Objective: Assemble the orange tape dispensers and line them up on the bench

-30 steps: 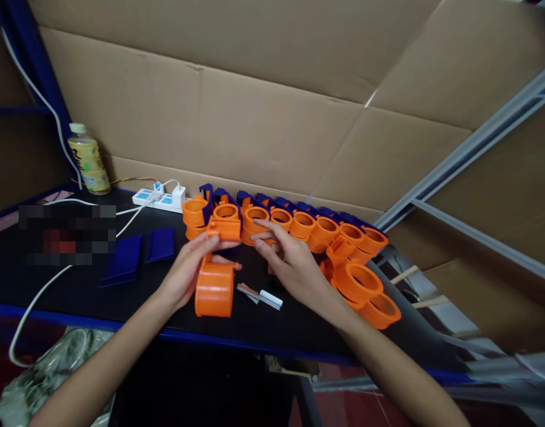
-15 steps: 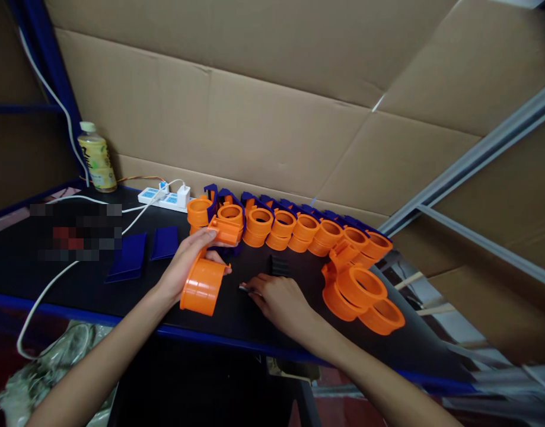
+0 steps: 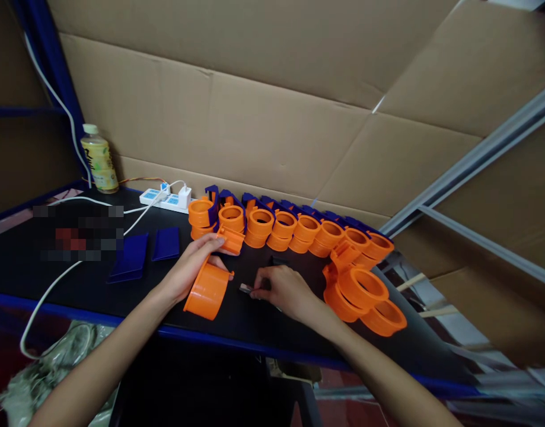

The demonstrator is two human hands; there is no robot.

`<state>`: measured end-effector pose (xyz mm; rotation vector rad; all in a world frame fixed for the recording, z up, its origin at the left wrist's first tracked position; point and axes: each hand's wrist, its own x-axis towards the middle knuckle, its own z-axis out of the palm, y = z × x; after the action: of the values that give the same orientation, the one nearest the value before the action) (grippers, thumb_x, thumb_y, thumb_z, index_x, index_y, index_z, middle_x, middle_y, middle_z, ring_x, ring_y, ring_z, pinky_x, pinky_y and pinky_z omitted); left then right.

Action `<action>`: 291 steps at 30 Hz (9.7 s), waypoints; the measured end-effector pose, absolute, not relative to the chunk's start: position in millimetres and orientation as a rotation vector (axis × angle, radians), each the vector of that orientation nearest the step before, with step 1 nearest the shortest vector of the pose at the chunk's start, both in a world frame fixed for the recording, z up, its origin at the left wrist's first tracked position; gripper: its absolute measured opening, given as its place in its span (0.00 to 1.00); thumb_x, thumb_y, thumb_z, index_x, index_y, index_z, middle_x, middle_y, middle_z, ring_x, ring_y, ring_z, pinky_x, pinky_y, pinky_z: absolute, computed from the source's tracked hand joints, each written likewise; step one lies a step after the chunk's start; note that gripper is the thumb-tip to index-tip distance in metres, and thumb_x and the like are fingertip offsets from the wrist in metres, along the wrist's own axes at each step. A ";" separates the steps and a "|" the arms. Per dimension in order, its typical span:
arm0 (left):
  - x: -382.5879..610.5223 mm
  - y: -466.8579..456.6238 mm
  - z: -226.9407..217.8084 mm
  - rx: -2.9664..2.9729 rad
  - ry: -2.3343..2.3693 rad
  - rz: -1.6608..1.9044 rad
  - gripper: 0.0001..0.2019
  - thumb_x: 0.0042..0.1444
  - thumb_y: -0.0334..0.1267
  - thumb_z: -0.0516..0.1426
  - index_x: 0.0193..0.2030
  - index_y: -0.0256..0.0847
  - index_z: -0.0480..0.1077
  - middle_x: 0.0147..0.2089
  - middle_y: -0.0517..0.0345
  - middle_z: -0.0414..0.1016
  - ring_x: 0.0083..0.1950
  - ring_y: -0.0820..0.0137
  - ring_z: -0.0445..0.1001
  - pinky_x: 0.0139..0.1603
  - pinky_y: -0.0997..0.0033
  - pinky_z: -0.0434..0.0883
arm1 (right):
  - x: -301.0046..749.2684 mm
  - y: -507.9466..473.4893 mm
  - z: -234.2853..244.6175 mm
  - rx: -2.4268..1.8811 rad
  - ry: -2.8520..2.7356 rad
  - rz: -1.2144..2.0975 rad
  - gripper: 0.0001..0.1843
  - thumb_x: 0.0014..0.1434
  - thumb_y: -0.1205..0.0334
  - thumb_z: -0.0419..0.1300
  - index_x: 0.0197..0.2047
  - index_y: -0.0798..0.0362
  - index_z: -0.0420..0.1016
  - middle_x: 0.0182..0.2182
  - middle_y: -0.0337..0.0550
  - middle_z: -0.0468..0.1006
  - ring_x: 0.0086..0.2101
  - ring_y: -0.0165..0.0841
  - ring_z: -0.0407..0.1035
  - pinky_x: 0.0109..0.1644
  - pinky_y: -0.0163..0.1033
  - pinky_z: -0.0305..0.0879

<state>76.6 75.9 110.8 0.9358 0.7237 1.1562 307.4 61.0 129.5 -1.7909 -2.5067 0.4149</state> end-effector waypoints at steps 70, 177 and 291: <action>78.0 77.1 105.5 0.818 0.672 1.209 0.19 0.55 0.46 0.64 0.49 0.39 0.67 0.32 0.52 0.83 0.26 0.60 0.82 0.24 0.69 0.77 | 383.6 138.9 130.3 -1.922 -2.482 0.172 0.20 0.58 0.74 0.64 0.53 0.51 0.81 0.47 0.47 0.83 0.45 0.37 0.77 0.43 0.34 0.67; 74.3 75.6 113.2 0.734 0.706 1.066 0.14 0.58 0.42 0.62 0.46 0.35 0.71 0.29 0.48 0.82 0.23 0.63 0.80 0.26 0.66 0.79 | 320.0 128.6 99.5 -1.288 -2.545 0.316 0.16 0.61 0.61 0.67 0.53 0.46 0.77 0.52 0.45 0.79 0.48 0.38 0.76 0.51 0.41 0.68; 68.8 75.3 119.3 0.564 0.299 1.261 0.24 0.65 0.54 0.56 0.59 0.39 0.71 0.47 0.46 0.83 0.48 0.55 0.83 0.54 0.52 0.78 | 309.7 88.3 129.8 -0.860 -1.953 1.240 0.20 0.66 0.49 0.61 0.49 0.55 0.83 0.37 0.46 0.85 0.30 0.30 0.77 0.33 0.35 0.75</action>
<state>68.8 75.3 119.3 0.5638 0.2988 1.2606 309.7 88.3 129.8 -0.8605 -1.9528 1.2404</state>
